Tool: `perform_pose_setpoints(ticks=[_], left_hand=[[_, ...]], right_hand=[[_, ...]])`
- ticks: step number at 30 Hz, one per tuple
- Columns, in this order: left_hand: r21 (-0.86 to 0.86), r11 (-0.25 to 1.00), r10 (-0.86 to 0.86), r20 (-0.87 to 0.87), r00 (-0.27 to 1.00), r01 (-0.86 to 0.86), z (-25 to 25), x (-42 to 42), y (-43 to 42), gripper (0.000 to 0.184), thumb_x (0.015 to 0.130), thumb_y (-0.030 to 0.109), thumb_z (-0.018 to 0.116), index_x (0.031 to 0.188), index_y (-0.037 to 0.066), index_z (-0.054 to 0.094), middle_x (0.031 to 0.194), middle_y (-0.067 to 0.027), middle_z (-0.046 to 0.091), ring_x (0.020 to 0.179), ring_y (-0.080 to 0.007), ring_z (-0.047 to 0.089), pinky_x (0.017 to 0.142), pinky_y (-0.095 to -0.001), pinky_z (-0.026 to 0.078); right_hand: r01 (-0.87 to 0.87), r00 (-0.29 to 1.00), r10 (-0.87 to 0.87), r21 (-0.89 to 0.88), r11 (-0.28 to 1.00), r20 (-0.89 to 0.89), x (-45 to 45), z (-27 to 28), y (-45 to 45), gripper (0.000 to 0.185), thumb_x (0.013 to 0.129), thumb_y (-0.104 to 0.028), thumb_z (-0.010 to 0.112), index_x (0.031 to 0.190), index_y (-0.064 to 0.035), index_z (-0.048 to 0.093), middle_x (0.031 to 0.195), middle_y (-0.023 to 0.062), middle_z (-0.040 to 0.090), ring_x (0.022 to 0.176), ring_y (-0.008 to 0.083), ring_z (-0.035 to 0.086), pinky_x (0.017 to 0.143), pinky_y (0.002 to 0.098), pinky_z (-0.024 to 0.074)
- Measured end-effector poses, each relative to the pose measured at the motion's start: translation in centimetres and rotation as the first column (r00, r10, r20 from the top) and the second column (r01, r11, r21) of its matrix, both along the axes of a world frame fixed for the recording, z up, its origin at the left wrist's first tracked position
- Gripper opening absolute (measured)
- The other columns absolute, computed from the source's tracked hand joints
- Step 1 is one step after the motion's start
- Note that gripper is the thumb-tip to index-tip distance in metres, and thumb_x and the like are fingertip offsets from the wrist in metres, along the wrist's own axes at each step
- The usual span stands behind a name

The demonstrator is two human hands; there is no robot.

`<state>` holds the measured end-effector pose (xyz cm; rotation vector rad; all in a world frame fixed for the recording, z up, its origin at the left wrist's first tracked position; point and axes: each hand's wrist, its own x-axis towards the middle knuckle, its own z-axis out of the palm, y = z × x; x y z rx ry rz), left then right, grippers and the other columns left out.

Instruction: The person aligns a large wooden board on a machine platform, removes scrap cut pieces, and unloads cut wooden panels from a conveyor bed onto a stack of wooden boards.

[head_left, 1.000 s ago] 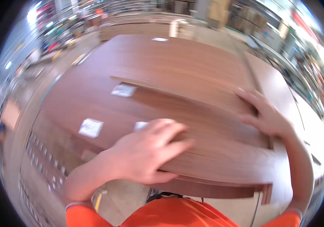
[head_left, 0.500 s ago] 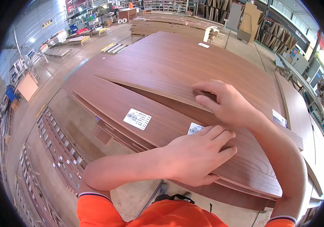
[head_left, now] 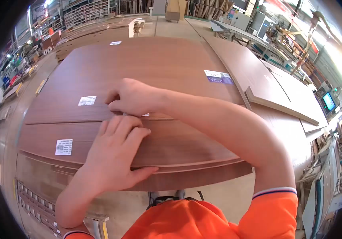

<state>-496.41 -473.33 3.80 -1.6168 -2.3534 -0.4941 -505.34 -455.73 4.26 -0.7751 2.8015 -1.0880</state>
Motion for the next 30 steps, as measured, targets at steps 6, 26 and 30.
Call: perform_pose_setpoints(ticks=[6,26,30], left_hand=[[-0.038,0.99,0.134,0.012,0.991,-0.134,0.5,0.3,-0.2,0.071,0.069,0.038,0.085,0.122,0.003,0.053,0.124,-0.0181,0.049,0.119,-0.035,0.046,0.104,-0.0481,0.037],[-0.364,0.905,0.248,0.027,0.968,-0.221,1.8,-3.3,-2.3,0.116,0.065,0.045,0.084,0.155,-0.003,0.027,0.162,-0.0261,0.022,0.151,-0.0431,0.02,0.124,-0.0532,0.015],[-0.347,0.919,0.205,0.013,0.979,-0.187,0.8,-5.5,-5.2,0.114,0.068,0.048,0.081,0.154,-0.004,0.028,0.161,-0.0282,0.024,0.151,-0.0437,0.021,0.123,-0.0542,0.016]], right_hand=[[0.057,0.998,-0.057,0.05,0.997,0.002,2.4,0.3,3.2,0.033,0.091,-0.021,0.065,0.118,-0.002,0.071,0.11,0.0174,0.072,0.101,0.0289,0.068,0.091,0.0376,0.0528],[0.542,0.782,-0.623,0.455,0.706,0.036,18.9,6.4,32.4,0.085,0.066,-0.028,0.091,0.141,-0.0083,0.057,0.142,0.0132,0.058,0.134,0.0262,0.052,0.115,0.0381,0.0373],[0.543,0.814,-0.58,0.406,0.735,-0.038,13.3,6.0,26.9,0.066,0.066,-0.013,0.088,0.128,-0.0022,0.067,0.122,0.0116,0.072,0.114,0.0234,0.066,0.105,0.0356,0.0473]])
